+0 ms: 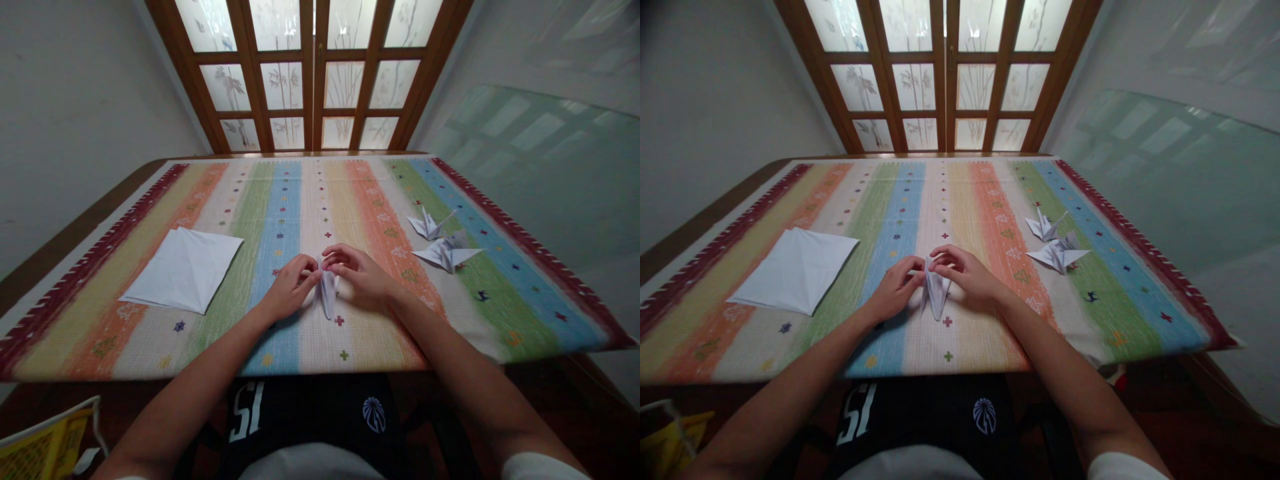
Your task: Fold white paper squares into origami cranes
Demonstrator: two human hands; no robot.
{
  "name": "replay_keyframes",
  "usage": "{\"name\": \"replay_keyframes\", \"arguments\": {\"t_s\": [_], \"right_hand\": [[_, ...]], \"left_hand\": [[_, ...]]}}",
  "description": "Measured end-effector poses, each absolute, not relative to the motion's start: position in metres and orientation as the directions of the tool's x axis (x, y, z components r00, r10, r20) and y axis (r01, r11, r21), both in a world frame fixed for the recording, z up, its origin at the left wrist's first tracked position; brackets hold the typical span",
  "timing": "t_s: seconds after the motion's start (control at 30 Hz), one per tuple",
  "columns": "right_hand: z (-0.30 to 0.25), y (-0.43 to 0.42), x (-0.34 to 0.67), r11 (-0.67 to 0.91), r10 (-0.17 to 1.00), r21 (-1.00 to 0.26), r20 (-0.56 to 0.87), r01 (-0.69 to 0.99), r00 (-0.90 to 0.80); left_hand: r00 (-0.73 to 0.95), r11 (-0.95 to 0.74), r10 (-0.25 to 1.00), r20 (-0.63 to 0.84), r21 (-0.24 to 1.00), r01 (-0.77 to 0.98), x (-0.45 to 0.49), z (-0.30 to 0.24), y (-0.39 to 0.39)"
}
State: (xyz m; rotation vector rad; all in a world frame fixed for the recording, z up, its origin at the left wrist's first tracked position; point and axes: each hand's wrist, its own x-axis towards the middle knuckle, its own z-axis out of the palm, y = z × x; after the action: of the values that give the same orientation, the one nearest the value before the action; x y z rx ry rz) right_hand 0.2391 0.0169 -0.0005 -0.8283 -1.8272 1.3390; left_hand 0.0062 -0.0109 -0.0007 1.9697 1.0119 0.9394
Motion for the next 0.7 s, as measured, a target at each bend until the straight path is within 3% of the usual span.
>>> {"name": "replay_keyframes", "arguments": {"t_s": [0.17, 0.27, 0.43, 0.57, 0.7], "right_hand": [[0.007, 0.010, 0.238, 0.446, 0.761, -0.882, 0.284, 0.153, -0.583], [0.008, 0.010, 0.239, 0.546, 0.727, -0.809, 0.329, 0.218, -0.603], [0.004, 0.015, 0.243, 0.658, 0.678, -0.695, 0.380, 0.289, -0.628], [0.003, 0.021, 0.249, 0.662, 0.699, -0.634, 0.330, 0.400, -0.634], [0.005, 0.020, 0.251, 0.629, 0.711, -0.651, 0.263, 0.424, -0.652]], "left_hand": [[0.283, -0.271, 0.941, 0.185, 0.913, 0.305, 0.004, -0.002, -0.008], [0.288, -0.213, 0.947, 0.142, 0.950, 0.229, 0.002, -0.007, -0.005], [0.298, -0.184, 0.949, 0.104, 0.950, 0.254, -0.001, -0.011, 0.000], [0.298, -0.129, 0.952, 0.069, 0.974, 0.187, -0.005, -0.017, 0.004], [0.364, -0.171, 0.927, 0.090, 0.966, 0.195, -0.008, -0.029, 0.010]]}}
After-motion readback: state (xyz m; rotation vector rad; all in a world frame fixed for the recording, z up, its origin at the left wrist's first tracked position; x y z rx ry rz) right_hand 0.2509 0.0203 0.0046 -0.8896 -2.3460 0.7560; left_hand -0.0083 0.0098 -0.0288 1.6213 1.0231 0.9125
